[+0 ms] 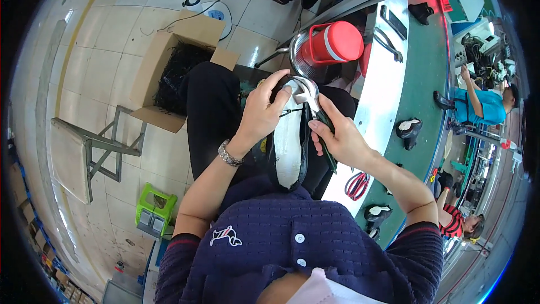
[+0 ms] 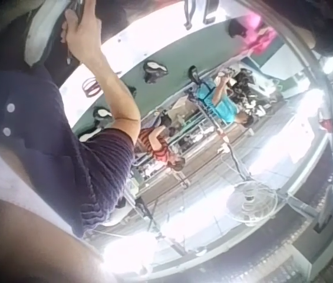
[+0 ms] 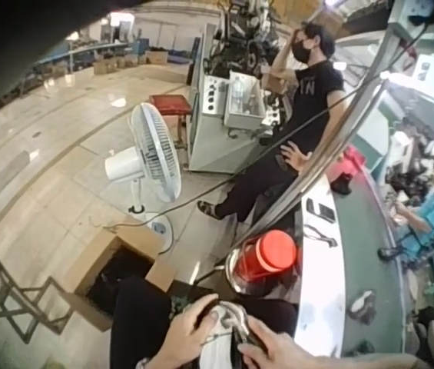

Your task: The worker is performing manual finishing and stitching tasks on leather shoes, using pliers and scissors to trim and adjust the shoe components at a factory workstation.

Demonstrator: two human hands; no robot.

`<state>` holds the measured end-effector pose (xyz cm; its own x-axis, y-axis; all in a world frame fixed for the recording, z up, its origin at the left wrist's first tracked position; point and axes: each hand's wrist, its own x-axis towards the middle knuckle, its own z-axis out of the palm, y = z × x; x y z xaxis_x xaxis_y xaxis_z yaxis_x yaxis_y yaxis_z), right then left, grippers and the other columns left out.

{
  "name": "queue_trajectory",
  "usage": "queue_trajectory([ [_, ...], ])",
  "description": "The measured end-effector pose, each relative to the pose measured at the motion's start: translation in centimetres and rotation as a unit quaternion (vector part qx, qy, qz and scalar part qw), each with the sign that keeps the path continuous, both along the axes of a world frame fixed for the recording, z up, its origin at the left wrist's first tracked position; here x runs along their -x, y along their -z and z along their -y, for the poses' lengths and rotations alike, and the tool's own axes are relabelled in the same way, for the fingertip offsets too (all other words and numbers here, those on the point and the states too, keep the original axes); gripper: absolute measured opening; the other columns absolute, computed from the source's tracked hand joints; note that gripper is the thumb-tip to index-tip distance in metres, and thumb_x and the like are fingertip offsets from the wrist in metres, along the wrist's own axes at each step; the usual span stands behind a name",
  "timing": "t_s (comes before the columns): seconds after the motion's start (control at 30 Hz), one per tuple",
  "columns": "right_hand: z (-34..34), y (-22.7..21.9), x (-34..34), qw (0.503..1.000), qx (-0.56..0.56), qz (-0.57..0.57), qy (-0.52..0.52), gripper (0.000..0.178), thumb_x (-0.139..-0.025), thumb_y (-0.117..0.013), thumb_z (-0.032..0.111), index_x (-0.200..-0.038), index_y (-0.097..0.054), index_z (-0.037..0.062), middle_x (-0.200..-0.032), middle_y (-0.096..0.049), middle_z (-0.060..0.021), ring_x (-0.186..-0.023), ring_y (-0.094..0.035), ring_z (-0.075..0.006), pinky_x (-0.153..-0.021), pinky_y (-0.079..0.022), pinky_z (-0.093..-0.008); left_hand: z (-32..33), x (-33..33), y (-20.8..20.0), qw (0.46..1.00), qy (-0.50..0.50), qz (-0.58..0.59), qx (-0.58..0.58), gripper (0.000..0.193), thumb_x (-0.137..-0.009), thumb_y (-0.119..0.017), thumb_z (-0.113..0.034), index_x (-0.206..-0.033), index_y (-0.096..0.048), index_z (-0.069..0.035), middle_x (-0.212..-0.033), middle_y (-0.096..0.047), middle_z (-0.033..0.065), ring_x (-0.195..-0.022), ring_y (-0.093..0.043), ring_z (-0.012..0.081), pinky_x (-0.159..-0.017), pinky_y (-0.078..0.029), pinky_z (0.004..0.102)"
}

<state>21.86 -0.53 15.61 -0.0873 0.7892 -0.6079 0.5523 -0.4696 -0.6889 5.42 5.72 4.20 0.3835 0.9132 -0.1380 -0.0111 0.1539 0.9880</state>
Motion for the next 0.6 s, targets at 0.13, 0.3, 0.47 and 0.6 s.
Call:
queue_trajectory([
  [0.13, 1.0, 1.1, 0.2, 0.999, -0.051, 0.014, -0.001, 0.057, -0.098, -0.048, 0.010, -0.148, -0.020, 0.0040, -0.068, -0.059, -0.0078, -0.056, -0.060, -0.0152, -0.057, -0.050, -0.0295, 0.1, 0.4, 0.1, 0.984, -0.042, -0.059, -0.161, 0.038, -0.089, -0.060, -0.020, -0.123, -0.057, -0.002, -0.101, -0.064, 0.0190, -0.095, -0.064, 0.0278, -0.082, -0.048, 0.0346],
  [0.3, 1.8, 1.7, -0.5, 0.996, -0.085, 0.032, -0.015, 0.057, -0.098, -0.049, 0.009, -0.148, -0.021, 0.0051, -0.067, -0.060, -0.0075, -0.057, -0.061, -0.0155, -0.057, -0.051, -0.0304, 0.4, 1.2, -1.8, 0.962, -0.057, -0.087, -0.254, 0.021, -0.087, -0.058, 0.000, -0.107, -0.064, -0.002, -0.103, -0.067, 0.0145, -0.088, -0.066, 0.0304, -0.075, -0.052, 0.0335],
  [0.47, 0.6, -0.3, -1.6, 0.954, -0.153, 0.175, -0.188, 0.051, -0.095, -0.053, 0.013, -0.140, -0.030, 0.0048, -0.070, -0.064, -0.0198, -0.064, -0.065, -0.0378, -0.059, -0.051, -0.0450, -0.2, 2.6, -1.2, 0.948, 0.009, -0.098, -0.302, 0.025, -0.084, -0.059, 0.002, -0.108, -0.064, -0.001, -0.112, -0.065, 0.0185, -0.095, -0.066, 0.0294, -0.080, -0.053, 0.0335],
  [0.6, -1.2, -2.3, -1.3, 0.928, -0.161, 0.254, -0.219, 0.053, -0.093, -0.054, 0.012, -0.141, -0.031, 0.0054, -0.071, -0.063, -0.0235, -0.067, -0.063, -0.0422, -0.059, -0.049, -0.0501, -0.7, 2.3, -1.3, 0.877, 0.033, -0.203, -0.433, 0.032, -0.076, -0.058, 0.007, -0.107, -0.064, 0.000, -0.117, -0.063, 0.0165, -0.095, -0.065, 0.0288, -0.081, -0.053, 0.0345],
])
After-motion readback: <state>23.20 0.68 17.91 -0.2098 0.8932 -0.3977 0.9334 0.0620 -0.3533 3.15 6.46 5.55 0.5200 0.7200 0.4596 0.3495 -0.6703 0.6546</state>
